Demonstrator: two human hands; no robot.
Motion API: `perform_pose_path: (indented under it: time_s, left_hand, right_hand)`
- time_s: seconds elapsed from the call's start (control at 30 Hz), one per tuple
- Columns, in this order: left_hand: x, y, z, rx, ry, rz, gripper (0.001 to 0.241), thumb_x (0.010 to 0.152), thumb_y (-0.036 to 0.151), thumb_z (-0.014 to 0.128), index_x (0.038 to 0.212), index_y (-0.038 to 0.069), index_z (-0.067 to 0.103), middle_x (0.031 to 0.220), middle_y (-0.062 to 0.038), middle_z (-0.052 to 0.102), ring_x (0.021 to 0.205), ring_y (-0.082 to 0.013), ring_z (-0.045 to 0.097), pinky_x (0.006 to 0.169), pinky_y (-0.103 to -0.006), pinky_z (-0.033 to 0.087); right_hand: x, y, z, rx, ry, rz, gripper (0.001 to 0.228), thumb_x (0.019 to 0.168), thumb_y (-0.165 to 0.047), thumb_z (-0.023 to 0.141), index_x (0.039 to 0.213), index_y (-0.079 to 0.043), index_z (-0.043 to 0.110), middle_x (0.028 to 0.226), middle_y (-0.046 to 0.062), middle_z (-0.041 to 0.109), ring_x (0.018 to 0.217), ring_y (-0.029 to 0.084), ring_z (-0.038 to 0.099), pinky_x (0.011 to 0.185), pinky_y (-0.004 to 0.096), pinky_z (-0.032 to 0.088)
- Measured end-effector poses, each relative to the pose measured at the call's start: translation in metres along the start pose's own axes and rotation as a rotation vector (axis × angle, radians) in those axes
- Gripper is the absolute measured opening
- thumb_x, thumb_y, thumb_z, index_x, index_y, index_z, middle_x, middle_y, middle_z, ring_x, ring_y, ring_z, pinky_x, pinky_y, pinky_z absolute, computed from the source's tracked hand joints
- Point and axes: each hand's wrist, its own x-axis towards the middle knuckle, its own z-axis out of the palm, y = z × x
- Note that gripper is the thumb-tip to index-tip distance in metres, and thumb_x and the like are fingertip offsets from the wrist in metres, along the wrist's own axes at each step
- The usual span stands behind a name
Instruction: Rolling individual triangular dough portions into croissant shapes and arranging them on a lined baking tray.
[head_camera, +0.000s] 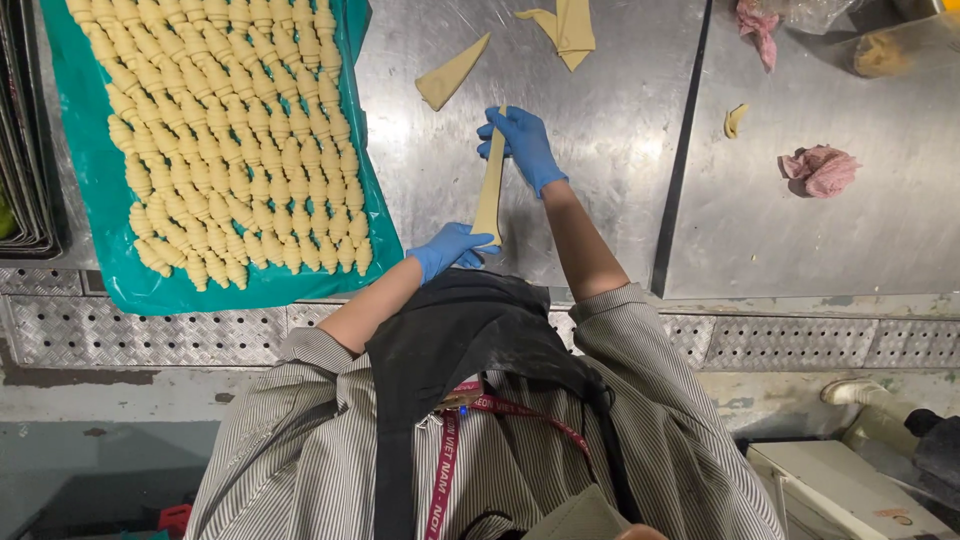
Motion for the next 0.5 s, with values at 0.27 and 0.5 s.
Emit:
perform_pose_path:
  time_s: [0.27,0.5]
  left_hand:
    - [0.020,-0.014,-0.009,0.128,0.110,-0.040,0.040,0.093,0.040,0.071,0.099,0.001,0.077,0.092,-0.008,0.081,0.050,-0.0159,0.062,0.047,-0.0277,0.051]
    - [0.007,-0.001,-0.008,1.199,0.455,0.177,0.073,0.091,0.072,0.058,0.069,0.006,0.078,0.065,-0.014,0.072,0.059,-0.0312,0.066,0.058,-0.0455,0.051]
  right_hand:
    - [0.043,0.050,0.009,-0.222,0.180,-0.347,0.023,0.102,-0.024,0.064,0.113,-0.005,0.069,0.095,0.012,0.072,0.082,0.024,0.072,0.075,0.038,0.061]
    - [0.030,0.028,0.032,-0.952,0.469,-0.762,0.024,0.093,-0.021,0.076,0.116,-0.014,0.077,0.099,0.009,0.064,0.096,0.029,0.060,0.086,0.042,0.045]
